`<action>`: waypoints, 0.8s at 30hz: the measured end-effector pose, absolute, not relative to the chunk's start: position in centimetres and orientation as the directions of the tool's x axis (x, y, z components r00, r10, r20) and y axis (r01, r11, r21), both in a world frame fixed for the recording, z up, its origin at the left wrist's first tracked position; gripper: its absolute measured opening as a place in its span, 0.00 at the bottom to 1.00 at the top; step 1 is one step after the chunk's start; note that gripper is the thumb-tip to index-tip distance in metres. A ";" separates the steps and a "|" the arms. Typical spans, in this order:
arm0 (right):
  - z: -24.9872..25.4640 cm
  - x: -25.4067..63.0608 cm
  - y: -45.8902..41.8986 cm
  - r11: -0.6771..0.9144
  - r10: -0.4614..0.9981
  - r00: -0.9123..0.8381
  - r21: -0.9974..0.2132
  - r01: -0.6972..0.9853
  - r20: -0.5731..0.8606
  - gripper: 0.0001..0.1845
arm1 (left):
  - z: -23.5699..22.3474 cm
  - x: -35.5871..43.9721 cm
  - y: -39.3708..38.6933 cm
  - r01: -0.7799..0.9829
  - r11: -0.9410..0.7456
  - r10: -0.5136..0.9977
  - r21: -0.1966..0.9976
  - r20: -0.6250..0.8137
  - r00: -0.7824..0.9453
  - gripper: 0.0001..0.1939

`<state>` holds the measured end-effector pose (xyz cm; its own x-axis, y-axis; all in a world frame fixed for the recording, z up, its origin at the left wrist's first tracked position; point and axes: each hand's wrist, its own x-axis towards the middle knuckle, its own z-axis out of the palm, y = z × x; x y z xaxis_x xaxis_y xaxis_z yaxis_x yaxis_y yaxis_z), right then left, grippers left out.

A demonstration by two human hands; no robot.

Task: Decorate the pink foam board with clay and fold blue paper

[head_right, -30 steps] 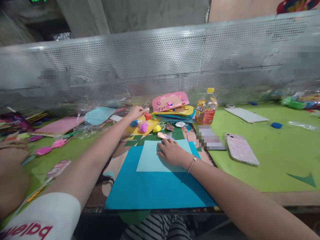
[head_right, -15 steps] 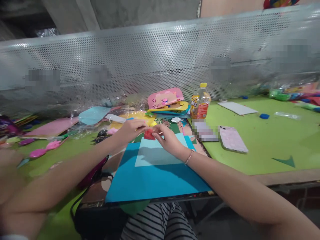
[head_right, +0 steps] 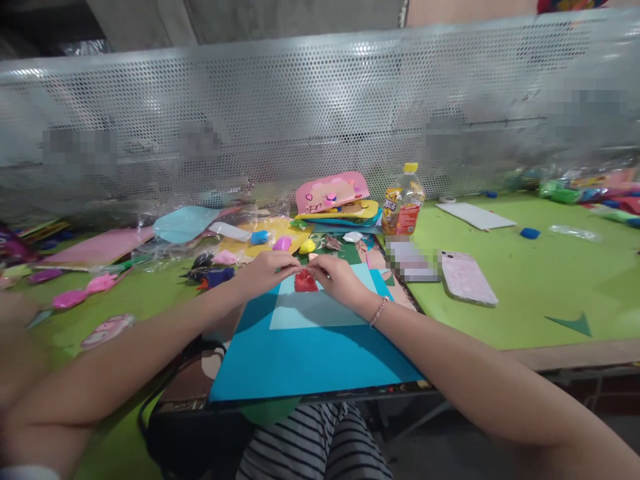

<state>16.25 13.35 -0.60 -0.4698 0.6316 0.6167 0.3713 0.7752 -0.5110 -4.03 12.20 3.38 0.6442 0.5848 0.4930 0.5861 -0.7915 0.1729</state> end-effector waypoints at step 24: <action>-0.3 16.7 12.4 0.858 0.512 -0.667 -0.362 0.364 0.542 0.12 | 3.8 -4.3 11.8 0.564 -0.762 0.644 0.318 0.288 0.708 0.06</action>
<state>16.68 12.41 -0.26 -0.6666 0.5119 0.5419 0.3644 0.8579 -0.3621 -4.32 11.79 3.80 0.7085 0.6441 0.2884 0.5636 -0.7623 0.3182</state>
